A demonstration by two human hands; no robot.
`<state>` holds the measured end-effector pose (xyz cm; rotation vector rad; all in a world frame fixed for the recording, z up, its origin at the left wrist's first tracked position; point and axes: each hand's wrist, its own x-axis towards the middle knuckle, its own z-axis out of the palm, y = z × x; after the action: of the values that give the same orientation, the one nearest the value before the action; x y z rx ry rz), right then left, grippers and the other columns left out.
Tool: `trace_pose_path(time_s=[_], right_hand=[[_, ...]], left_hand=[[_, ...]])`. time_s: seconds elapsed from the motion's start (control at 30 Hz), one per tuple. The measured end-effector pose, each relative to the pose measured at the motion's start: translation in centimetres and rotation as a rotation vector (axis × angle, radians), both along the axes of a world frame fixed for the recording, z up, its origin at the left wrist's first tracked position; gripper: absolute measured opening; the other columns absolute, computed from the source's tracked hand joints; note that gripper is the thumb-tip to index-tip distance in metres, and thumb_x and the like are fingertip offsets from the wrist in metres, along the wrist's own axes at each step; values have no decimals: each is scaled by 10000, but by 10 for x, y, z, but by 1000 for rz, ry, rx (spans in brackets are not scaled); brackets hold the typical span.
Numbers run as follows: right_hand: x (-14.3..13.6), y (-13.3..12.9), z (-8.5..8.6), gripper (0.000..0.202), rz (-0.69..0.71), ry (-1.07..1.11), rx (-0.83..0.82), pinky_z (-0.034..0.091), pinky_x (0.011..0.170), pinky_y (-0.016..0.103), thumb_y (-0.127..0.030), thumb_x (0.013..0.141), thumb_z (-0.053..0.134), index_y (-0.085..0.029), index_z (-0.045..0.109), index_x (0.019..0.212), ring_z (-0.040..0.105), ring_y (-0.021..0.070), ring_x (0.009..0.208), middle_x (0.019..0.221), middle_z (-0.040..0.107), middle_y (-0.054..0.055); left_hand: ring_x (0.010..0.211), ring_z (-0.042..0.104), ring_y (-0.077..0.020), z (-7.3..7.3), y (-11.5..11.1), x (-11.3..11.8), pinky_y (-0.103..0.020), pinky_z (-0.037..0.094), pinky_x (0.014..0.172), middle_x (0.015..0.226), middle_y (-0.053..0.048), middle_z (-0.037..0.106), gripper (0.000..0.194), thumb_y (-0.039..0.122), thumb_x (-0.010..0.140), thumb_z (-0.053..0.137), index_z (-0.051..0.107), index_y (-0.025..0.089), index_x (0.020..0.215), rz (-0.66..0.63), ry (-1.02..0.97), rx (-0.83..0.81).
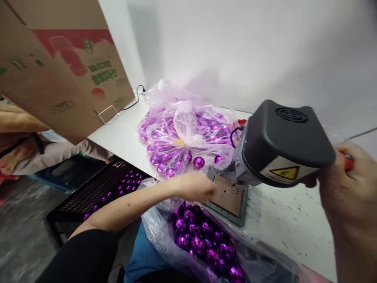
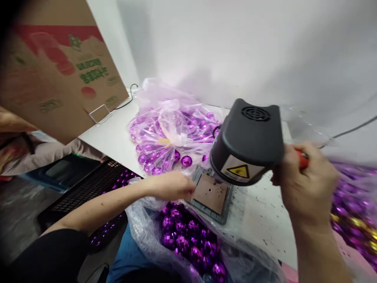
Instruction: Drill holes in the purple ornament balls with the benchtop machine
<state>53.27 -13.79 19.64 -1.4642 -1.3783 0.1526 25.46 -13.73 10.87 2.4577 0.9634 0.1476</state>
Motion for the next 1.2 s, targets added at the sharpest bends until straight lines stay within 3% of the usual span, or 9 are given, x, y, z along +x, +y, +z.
trace_pose_path(time_s=[0.13,0.27,0.4,0.57,0.73,0.83,0.93,1.03,1.2], right_hand=[[-19,8,8,310,18,118,13,339,358,242,-493,843,605,-206,558,735,461,120,381,454,464,-43],[-17,3,10,338,47,131,4,334,339,222,-510,853,603,-191,542,758,458,103,365,466,471,-58],[-13,1,9,348,87,136,-14,339,338,218,-520,868,592,-189,535,779,457,102,351,455,464,-69],[-15,6,8,331,90,132,10,325,345,203,-491,887,582,-189,529,763,448,86,347,452,461,-71],[-16,6,9,301,87,126,9,307,342,198,-464,890,575,-197,520,762,446,84,348,450,464,-69],[-14,4,11,312,111,116,-4,297,338,205,-483,893,564,-205,504,765,438,90,340,447,465,-68],[-13,2,11,328,120,109,-19,298,341,209,-501,894,559,-206,497,765,436,88,342,462,468,-66],[-14,3,10,322,120,124,-11,302,347,215,-497,892,565,-205,503,771,438,87,348,473,458,-67],[-14,4,9,340,107,127,-9,302,365,221,-516,895,558,-208,496,764,438,90,355,463,454,-67]], left_hand=[[1022,673,-305,-22,52,-15,-393,499,849,1162,-163,676,216,131,911,567,670,167,1098,438,91,178],[1003,675,-347,-50,73,-10,-438,488,868,1121,-201,678,306,112,859,630,641,121,1165,501,87,130],[1023,657,-304,-41,65,-23,-395,491,888,1089,-142,696,411,259,872,674,614,166,1267,541,-97,70],[678,612,-145,-29,15,-36,-285,478,619,1111,-114,695,578,552,895,577,579,219,1368,476,-866,-805],[747,659,-181,-61,-22,-4,-314,512,655,1100,-132,715,524,622,864,624,638,192,1162,472,-1124,-1281],[716,670,-167,-73,-20,14,-288,523,638,965,-85,715,483,580,807,735,607,179,1045,536,-1163,-1255],[671,640,-139,-74,-13,24,-251,499,605,836,-25,670,488,593,796,742,603,171,999,632,-1117,-1013],[823,649,-149,-75,-7,30,-259,518,753,923,-16,682,477,520,779,777,605,179,1064,695,-1056,-726],[1076,644,-226,-85,-2,38,-374,492,983,1181,-75,679,531,419,791,772,556,192,1220,570,-924,-524]])
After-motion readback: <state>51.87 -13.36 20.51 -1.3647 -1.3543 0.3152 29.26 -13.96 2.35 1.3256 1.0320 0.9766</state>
